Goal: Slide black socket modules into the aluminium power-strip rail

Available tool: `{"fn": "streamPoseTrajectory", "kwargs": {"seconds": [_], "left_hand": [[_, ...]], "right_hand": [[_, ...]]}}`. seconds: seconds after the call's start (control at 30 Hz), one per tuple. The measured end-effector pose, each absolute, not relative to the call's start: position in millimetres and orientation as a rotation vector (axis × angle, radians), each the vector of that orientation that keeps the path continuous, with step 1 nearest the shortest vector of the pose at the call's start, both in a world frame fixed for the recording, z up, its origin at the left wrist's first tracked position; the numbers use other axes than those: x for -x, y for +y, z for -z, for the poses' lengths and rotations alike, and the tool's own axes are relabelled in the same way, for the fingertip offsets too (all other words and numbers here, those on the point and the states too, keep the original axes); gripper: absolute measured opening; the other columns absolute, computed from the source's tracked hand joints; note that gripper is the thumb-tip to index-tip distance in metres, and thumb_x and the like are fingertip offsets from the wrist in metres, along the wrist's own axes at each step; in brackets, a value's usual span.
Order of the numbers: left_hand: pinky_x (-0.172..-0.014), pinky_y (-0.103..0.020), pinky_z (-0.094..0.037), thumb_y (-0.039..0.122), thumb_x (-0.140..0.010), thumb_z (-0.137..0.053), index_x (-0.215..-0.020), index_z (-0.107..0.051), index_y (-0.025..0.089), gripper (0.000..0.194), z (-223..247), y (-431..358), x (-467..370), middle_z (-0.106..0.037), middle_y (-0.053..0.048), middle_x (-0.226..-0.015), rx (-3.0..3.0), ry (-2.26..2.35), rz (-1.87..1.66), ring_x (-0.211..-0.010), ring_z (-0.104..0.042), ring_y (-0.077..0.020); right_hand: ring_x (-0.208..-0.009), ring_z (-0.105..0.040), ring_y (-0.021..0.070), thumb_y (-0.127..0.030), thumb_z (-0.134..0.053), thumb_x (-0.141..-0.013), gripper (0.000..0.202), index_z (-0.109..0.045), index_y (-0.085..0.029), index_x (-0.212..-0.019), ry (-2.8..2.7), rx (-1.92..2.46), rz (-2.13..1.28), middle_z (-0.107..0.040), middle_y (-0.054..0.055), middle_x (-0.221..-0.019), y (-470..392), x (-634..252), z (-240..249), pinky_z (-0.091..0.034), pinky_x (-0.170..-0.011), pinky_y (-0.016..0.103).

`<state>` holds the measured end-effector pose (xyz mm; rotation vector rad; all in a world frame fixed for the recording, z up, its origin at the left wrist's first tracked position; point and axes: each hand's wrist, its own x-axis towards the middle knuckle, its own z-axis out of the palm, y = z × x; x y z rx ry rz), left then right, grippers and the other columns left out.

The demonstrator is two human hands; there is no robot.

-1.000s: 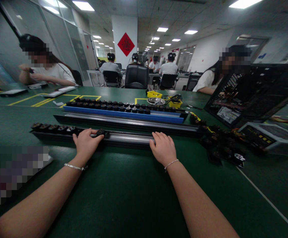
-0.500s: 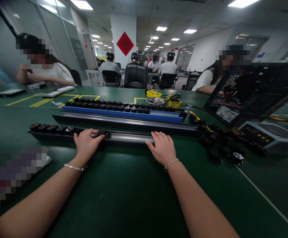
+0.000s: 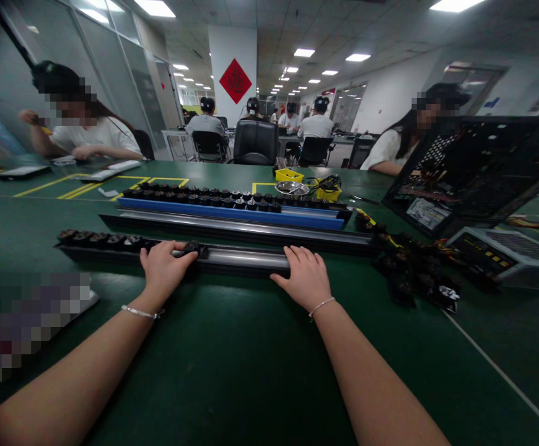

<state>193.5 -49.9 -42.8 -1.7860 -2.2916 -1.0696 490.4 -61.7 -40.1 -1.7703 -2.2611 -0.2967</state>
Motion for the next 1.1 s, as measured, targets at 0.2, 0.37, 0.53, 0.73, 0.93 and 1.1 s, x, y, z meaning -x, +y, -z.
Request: {"fn": "streamPoseTrajectory", "kwargs": {"seconds": [0.2,0.37,0.53,0.73,0.93,1.1], "left_hand": [[-0.106,-0.055,-0.013,0.042,-0.07,-0.056,-0.077,-0.064,0.024,0.021,42.2,-50.8,-193.5,-0.066,-0.004,-0.094,1.795,-2.297,1.07,-0.105,-0.053,-0.0269],[-0.107,-0.054,-0.012,0.046,-0.07,-0.055,-0.08,-0.063,0.023,0.026,40.2,-51.2,-192.9,-0.067,-0.006,-0.094,1.805,-2.339,1.025,-0.104,-0.054,-0.0271],[-0.106,-0.054,-0.013,0.048,-0.07,-0.055,-0.083,-0.062,0.025,0.028,38.5,-51.9,-192.5,-0.067,-0.005,-0.093,1.835,-2.359,0.974,-0.104,-0.054,-0.0276],[-0.106,-0.055,-0.012,0.048,-0.07,-0.055,-0.081,-0.061,0.026,0.026,38.7,-51.7,-192.6,-0.068,-0.004,-0.093,1.844,-2.364,0.993,-0.105,-0.055,-0.028],[-0.106,-0.055,-0.011,0.049,-0.071,-0.054,-0.082,-0.061,0.026,0.026,38.9,-52.3,-192.9,-0.068,-0.004,-0.095,1.852,-2.366,0.995,-0.106,-0.054,-0.0277],[-0.106,-0.056,-0.01,0.048,-0.071,-0.054,-0.082,-0.062,0.025,0.026,37.9,-52.9,-193.5,-0.068,-0.004,-0.096,1.858,-2.368,0.995,-0.107,-0.053,-0.0275]], "right_hand": [[-0.123,-0.039,0.0285,-0.059,-0.05,-0.074,0.076,-0.038,-0.012,-0.133,-2.234,1.776,0.282,-0.048,0.015,-0.131,-59.9,-491.8,41.9,-0.029,-0.101,0.045],[-0.123,-0.04,0.0286,-0.061,-0.051,-0.073,0.08,-0.037,-0.01,-0.134,-2.221,1.783,0.278,-0.048,0.017,-0.13,-58.8,-492.0,42.0,-0.029,-0.101,0.044],[-0.123,-0.039,0.0285,-0.061,-0.05,-0.074,0.079,-0.037,-0.011,-0.133,-2.213,1.783,0.259,-0.048,0.017,-0.13,-57.6,-492.7,42.8,-0.027,-0.102,0.045],[-0.124,-0.038,0.0285,-0.061,-0.048,-0.076,0.075,-0.038,-0.014,-0.133,-2.233,1.774,0.267,-0.048,0.015,-0.131,-57.4,-493.9,43.6,-0.026,-0.102,0.047],[-0.122,-0.04,0.0282,-0.058,-0.047,-0.078,0.068,-0.042,-0.015,-0.13,-2.24,1.766,0.273,-0.049,0.014,-0.131,-58.5,-491.9,41.4,-0.025,-0.102,0.048],[-0.121,-0.04,0.0275,-0.058,-0.048,-0.078,0.067,-0.044,-0.014,-0.129,-2.239,1.77,0.287,-0.049,0.014,-0.131,-58.8,-491.1,41.8,-0.024,-0.102,0.047]]}}
